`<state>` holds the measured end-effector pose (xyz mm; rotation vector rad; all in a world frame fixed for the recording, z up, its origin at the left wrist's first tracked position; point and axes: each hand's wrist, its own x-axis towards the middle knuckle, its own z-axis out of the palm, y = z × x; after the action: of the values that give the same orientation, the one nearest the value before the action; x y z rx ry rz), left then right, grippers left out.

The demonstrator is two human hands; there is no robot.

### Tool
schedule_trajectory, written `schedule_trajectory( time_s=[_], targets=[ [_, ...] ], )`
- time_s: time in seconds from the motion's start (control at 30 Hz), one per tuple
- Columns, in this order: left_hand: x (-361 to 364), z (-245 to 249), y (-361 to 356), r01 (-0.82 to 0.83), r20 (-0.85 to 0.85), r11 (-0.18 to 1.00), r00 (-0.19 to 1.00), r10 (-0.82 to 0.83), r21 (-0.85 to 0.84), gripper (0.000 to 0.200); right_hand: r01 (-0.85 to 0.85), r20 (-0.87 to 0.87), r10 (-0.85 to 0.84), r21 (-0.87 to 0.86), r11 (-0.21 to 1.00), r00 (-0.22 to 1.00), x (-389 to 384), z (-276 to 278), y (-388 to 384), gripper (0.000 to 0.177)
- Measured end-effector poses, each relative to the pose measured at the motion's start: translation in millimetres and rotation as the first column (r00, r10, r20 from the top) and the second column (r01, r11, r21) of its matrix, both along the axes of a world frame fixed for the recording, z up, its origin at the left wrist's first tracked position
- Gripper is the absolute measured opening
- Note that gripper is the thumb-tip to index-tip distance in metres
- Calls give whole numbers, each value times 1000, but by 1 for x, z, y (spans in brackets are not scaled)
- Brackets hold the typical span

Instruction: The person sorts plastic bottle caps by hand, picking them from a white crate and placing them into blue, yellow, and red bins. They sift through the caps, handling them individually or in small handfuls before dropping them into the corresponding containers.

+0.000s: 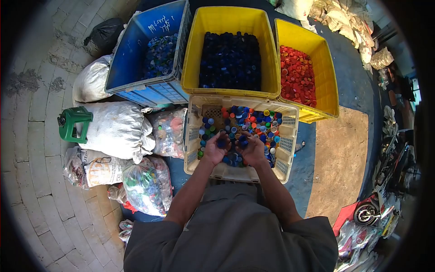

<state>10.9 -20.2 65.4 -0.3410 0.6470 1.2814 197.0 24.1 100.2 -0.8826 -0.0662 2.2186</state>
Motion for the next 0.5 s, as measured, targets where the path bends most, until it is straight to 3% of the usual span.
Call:
schedule_trajectory(
  time_s=[0.07, 0.13, 0.2, 0.27, 0.3, 0.5],
  targets=[
    [6, -8, 5, 61, -249, 993, 965, -86, -105, 21, 25, -13, -25, -6, 1000, 1000, 5, 1, -4, 39],
    [5, -22, 7, 124, -485, 971, 849, -211, -205, 20, 69, 5, -69, -27, 997, 998, 11, 3, -13, 36],
    [1, -39, 18, 194, -679, 938, 650, -341, -286, 21, 74, 7, -74, -17, 997, 997, 19, 6, -20, 38],
    [1, -51, 32, 211, -849, 890, 275, -451, -404, 25, 96, 20, -96, -8, 995, 995, 28, 12, -26, 39],
    [2, -52, 40, 202, -876, 866, 64, -478, -457, 28, 114, 30, -114, -7, 993, 993, 30, 19, -29, 39],
    [8, -70, 84, 242, -823, 859, -485, -295, -451, 37, 183, 88, -182, -11, 983, 979, 46, 35, -52, 44]
  ],
)
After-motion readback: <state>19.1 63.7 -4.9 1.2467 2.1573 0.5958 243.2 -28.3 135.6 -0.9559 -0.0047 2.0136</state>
